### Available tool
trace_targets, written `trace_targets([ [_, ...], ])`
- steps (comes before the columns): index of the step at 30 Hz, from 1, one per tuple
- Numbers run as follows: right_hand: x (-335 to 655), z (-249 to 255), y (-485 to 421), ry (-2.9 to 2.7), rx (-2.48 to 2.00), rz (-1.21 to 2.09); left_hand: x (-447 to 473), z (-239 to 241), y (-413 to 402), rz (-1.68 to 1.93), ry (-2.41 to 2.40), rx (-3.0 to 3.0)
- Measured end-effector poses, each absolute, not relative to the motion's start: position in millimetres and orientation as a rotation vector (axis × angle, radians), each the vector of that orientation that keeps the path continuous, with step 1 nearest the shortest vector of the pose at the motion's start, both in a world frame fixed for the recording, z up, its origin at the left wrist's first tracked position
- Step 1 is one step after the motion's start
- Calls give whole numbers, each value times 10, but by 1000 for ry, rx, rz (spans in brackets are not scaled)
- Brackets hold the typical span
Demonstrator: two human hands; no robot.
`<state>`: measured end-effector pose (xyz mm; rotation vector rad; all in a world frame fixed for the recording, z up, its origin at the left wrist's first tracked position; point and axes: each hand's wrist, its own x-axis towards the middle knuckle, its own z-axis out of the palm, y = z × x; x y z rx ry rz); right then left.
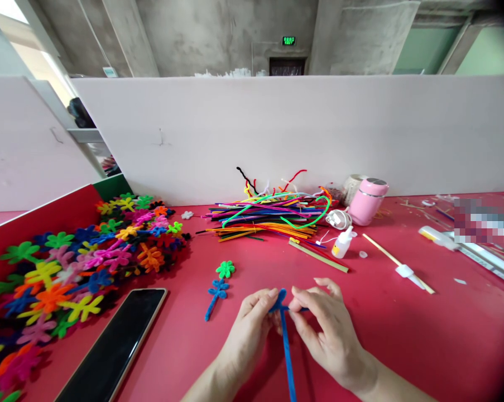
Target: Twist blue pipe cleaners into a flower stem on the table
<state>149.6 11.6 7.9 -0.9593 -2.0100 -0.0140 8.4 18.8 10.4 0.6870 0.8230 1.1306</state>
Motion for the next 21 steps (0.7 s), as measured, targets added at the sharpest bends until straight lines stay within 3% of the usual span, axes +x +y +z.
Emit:
trace_targets([
  [21, 1531, 79, 123, -2097, -934, -87, 108, 64, 177, 1096, 824, 590],
])
